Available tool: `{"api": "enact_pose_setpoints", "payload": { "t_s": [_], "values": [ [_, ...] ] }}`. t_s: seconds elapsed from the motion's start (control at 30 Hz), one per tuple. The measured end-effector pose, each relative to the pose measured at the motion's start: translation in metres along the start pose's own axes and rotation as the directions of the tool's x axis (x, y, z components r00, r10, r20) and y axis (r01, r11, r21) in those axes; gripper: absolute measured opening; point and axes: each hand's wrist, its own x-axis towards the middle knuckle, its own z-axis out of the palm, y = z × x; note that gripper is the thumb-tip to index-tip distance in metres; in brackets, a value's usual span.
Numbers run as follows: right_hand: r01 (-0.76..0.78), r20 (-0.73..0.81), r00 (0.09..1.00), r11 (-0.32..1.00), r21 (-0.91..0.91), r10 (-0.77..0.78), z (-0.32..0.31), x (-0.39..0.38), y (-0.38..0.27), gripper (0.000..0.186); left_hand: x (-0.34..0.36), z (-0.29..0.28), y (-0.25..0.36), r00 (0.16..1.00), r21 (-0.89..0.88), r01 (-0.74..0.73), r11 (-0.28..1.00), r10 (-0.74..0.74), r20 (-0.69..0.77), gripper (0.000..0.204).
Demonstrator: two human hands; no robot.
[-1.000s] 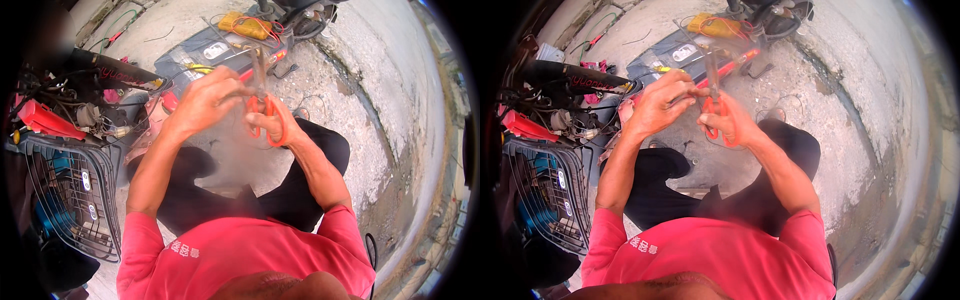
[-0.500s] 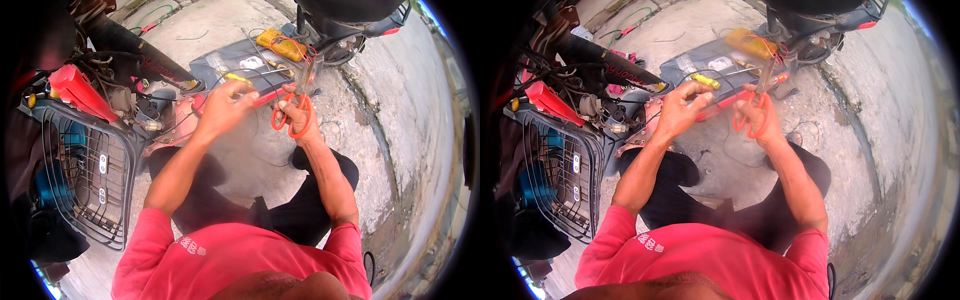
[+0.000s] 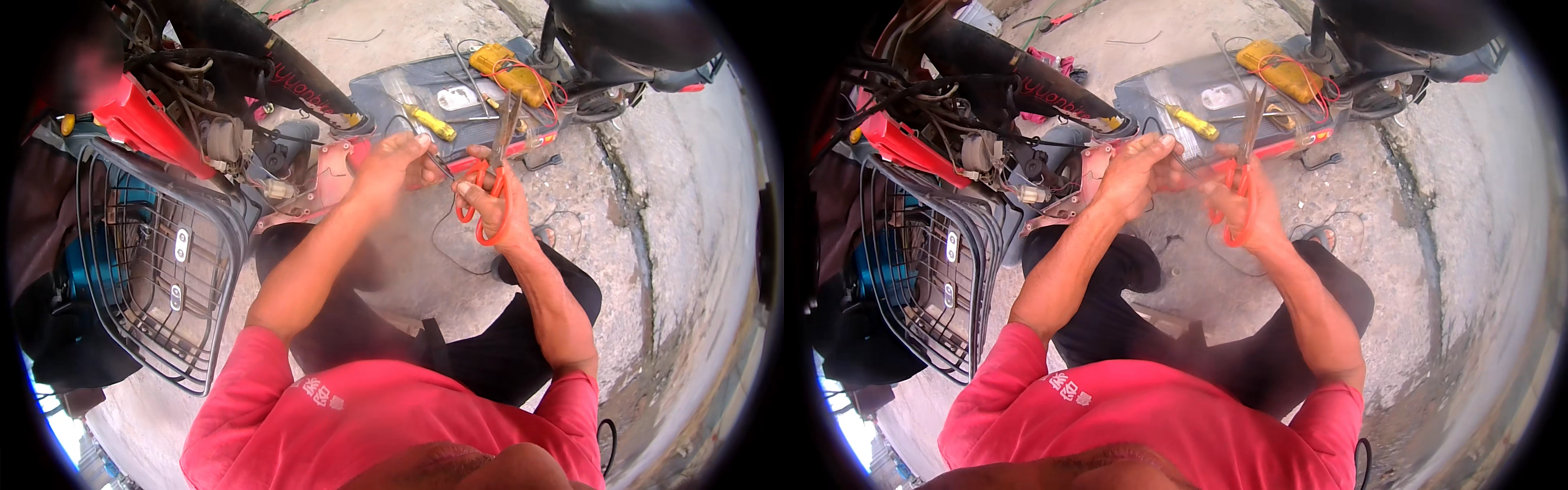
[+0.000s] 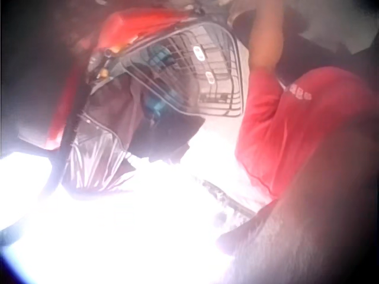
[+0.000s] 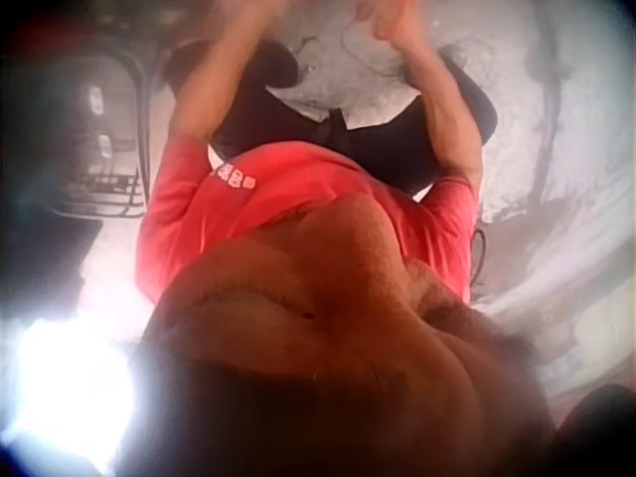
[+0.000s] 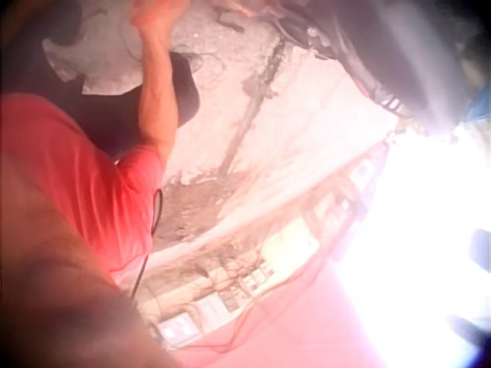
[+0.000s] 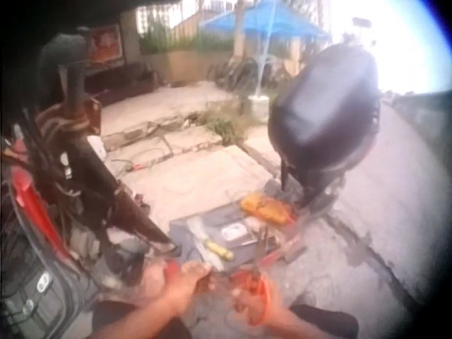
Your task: The person connects wires on a red electric bicycle by stripping insulation using shears and twisting the copper ends together by hand.
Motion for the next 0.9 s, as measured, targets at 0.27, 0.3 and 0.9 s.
{"api": "enact_pose_setpoints", "payload": {
  "t_s": [0.27, 0.3, 0.9],
  "values": [
    [-0.013, 0.069, 0.998, 0.998, 0.066, 0.008, 0.008, -0.009, -0.018, 0.06, -0.001, -0.014, 0.005, 0.998, -0.155, 0.002, 0.988, 0.008, 0.06, 0.026],
    [-0.021, 0.076, 0.997, 0.998, 0.055, 0.017, 0.01, -0.01, -0.02, 0.06, -0.002, -0.012, 0.002, 0.998, -0.127, 0.012, 0.992, -0.003, 0.067, 0.026],
    [-0.056, 0.141, 0.989, 0.995, 0.083, 0.044, 0.011, -0.016, -0.015, 0.059, 0.007, -0.006, -0.042, 0.966, -0.063, 0.144, 0.988, -0.126, 0.227, 0.037]
  ]
}}
